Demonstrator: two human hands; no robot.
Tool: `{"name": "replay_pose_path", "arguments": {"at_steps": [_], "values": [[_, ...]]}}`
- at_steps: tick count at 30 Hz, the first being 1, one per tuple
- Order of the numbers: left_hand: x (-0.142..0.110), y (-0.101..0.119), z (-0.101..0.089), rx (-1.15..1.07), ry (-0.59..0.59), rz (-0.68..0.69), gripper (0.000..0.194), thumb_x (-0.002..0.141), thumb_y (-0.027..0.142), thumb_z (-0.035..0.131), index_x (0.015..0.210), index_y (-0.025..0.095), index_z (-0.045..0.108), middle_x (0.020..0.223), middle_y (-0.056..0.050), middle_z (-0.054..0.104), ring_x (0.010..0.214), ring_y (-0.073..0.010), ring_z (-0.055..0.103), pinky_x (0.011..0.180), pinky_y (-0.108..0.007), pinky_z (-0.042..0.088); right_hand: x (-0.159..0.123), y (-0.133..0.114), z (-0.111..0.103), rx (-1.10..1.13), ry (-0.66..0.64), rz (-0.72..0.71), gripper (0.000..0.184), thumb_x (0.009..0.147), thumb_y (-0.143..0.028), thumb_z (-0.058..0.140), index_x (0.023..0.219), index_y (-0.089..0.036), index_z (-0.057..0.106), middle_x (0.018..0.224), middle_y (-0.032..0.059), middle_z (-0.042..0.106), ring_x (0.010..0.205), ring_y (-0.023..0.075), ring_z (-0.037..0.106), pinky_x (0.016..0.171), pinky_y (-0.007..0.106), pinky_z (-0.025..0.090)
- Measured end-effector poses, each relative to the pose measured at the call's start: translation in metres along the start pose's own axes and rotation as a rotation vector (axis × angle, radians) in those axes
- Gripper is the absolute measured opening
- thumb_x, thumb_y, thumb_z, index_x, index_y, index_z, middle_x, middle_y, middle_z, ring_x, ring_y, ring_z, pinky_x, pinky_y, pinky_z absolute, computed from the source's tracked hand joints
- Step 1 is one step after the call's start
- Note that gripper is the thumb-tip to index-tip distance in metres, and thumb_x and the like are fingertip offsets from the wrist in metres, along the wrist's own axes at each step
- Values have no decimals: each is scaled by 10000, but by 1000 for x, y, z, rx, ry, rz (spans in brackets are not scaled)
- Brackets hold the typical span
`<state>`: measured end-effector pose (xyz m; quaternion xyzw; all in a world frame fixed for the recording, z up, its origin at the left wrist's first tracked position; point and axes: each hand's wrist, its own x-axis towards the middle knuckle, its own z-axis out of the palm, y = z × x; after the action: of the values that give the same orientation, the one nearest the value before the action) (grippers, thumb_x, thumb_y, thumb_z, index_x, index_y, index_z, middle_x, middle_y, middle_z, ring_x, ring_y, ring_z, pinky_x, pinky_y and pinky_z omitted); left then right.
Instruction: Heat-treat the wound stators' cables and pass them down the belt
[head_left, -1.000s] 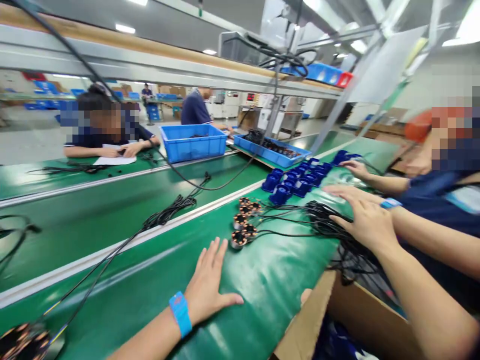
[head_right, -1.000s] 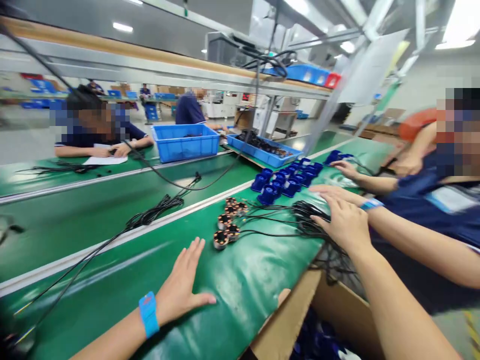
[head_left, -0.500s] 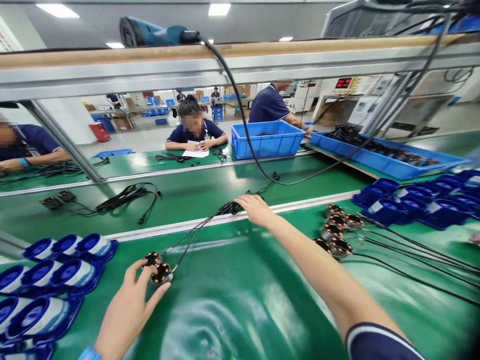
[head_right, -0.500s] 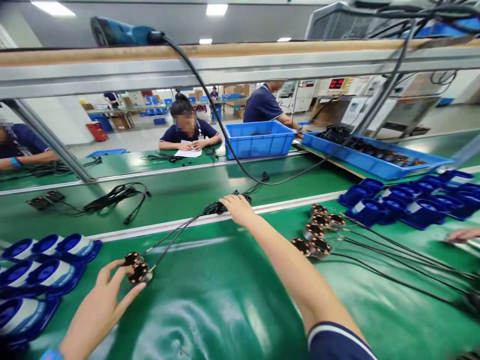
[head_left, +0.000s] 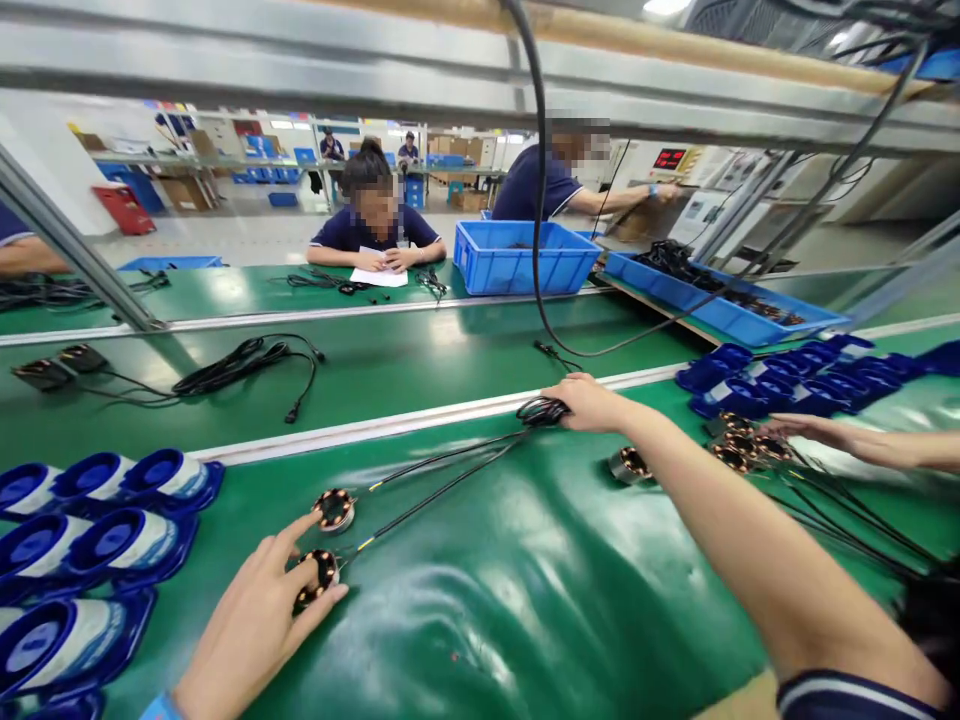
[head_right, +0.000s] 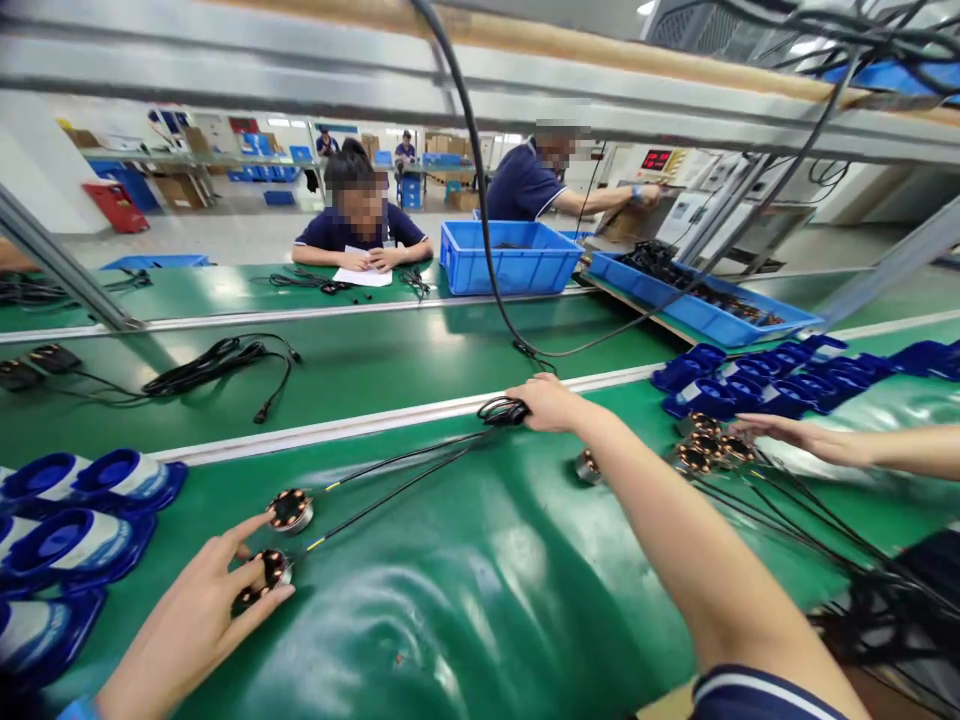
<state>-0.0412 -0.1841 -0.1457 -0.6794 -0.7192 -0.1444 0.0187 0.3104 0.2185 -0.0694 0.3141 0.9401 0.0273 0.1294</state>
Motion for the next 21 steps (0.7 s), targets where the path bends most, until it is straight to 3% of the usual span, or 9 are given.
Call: {"name": "replay_pose_path", "arguments": {"at_steps": [3,5,7,9,12,14,16,18,21], "values": [[-18,10,6,-59,48,-8,379,928,579,588,797,233,672,1447,-95,515,1043,-260,670,842,-403,618,-52,-2,3,-20,-52,63,367,683,-71,658,1031,-173,718,1112,136,700,1112,357,622,1012,488,414],[-28,18,12,-128,60,-15,355,958,534,568,803,223,643,1394,-96,549,1033,-228,684,822,-333,613,-76,-30,5,95,18,32,495,714,-119,706,1205,-178,683,1327,165,615,1237,394,552,1041,529,412],[-33,23,16,-191,70,1,335,987,490,546,794,222,605,1317,-70,596,997,-186,696,802,-276,597,-88,-81,6,385,136,-137,499,866,-249,692,1352,-196,595,1407,135,569,1294,327,526,1095,478,414],[-35,27,15,-206,91,36,314,997,472,545,805,226,576,1242,-47,627,974,-168,694,805,-263,579,-88,-145,10,714,195,-339,386,977,-377,632,1328,-218,598,1353,81,614,1259,249,560,1102,400,433],[-37,33,4,-150,123,85,249,996,454,560,895,227,557,1176,-45,646,1000,-185,674,851,-291,549,-70,-233,19,956,200,-608,631,925,-507,715,1436,-203,508,1444,100,552,1344,247,500,1156,388,387],[-40,36,-7,-90,155,111,218,999,431,564,978,215,547,1137,-56,660,1002,-202,662,869,-316,527,-57,-271,24,1084,160,-692,689,910,-530,719,1457,-179,488,1398,120,579,1248,237,573,1078,362,451],[-45,40,-16,-31,189,140,240,1000,413,565,1090,192,543,1112,-69,671,960,-212,657,850,-333,510,-50,-291,26,1168,94,-676,575,931,-535,676,1371,-177,577,1242,99,656,1013,199,651,902,313,514],[-50,45,-21,-3,199,162,308,997,409,573,1189,173,528,1093,-75,678,923,-217,656,822,-341,502,-51,-297,28,1225,24,-622,416,981,-528,590,1180,-177,689,1067,68,694,867,170,635,797,286,490],[-53,53,-18,-35,192,153,406,985,470,580,1241,161,513,1066,-76,682,913,-218,670,798,-334,518,-58,-295,33,1475,-179,-513,451,1024,-542,478,1005,-157,713,977,65,699,800,150,596,709,259,439]]}}
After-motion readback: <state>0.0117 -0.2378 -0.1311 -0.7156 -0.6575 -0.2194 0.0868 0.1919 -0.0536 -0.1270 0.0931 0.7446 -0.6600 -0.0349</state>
